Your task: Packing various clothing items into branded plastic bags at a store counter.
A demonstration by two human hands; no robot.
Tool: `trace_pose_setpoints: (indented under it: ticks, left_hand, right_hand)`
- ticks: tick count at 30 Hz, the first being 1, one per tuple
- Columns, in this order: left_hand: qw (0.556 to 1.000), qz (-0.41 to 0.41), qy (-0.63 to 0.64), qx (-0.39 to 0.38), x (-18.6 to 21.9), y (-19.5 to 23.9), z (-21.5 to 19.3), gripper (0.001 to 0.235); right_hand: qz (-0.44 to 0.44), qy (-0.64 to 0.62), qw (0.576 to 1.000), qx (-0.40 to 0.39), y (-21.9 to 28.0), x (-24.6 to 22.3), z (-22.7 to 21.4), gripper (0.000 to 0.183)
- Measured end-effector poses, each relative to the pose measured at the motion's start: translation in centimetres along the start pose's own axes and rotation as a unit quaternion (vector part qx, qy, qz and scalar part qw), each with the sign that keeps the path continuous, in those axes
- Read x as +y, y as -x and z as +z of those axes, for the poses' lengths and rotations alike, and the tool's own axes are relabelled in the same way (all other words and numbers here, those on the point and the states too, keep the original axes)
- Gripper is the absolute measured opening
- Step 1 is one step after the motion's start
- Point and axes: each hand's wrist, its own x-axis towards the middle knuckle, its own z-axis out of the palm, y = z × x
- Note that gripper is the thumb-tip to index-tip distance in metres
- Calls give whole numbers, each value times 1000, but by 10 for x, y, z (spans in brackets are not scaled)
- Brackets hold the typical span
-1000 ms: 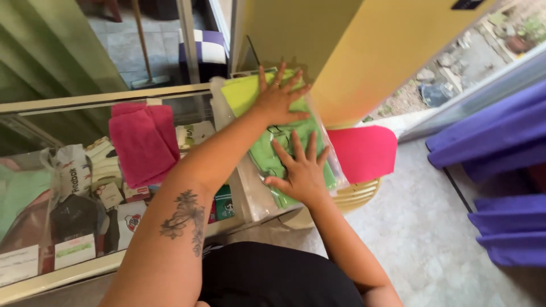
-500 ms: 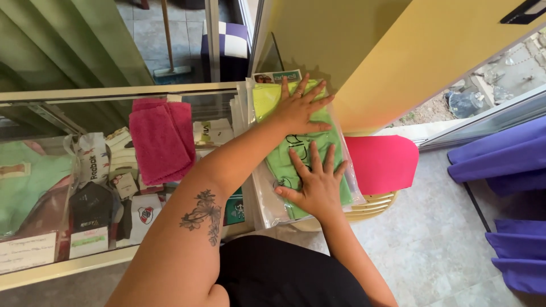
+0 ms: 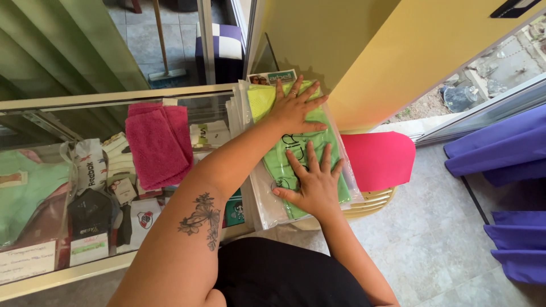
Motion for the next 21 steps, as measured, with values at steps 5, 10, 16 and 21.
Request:
trace_pose_setpoints:
  ticks: [5, 10, 16, 21]
  left_hand:
    - [1000, -8, 1, -21, 0, -1, -4, 96]
    - [998, -24, 11, -54, 0, -1, -9, 97]
    - [997, -21, 29, -67, 5, -2, -23, 89]
    - [999, -13, 44, 18, -8, 20, -54, 77]
  right_hand:
    - [2, 1, 1000, 1, 0, 1, 1, 103]
    - [0, -8, 1000, 1, 0, 0, -1, 102]
    - [4, -14, 1000, -9, 1, -1, -7, 101]
    - [10, -19, 1000, -10, 0, -1, -7, 100]
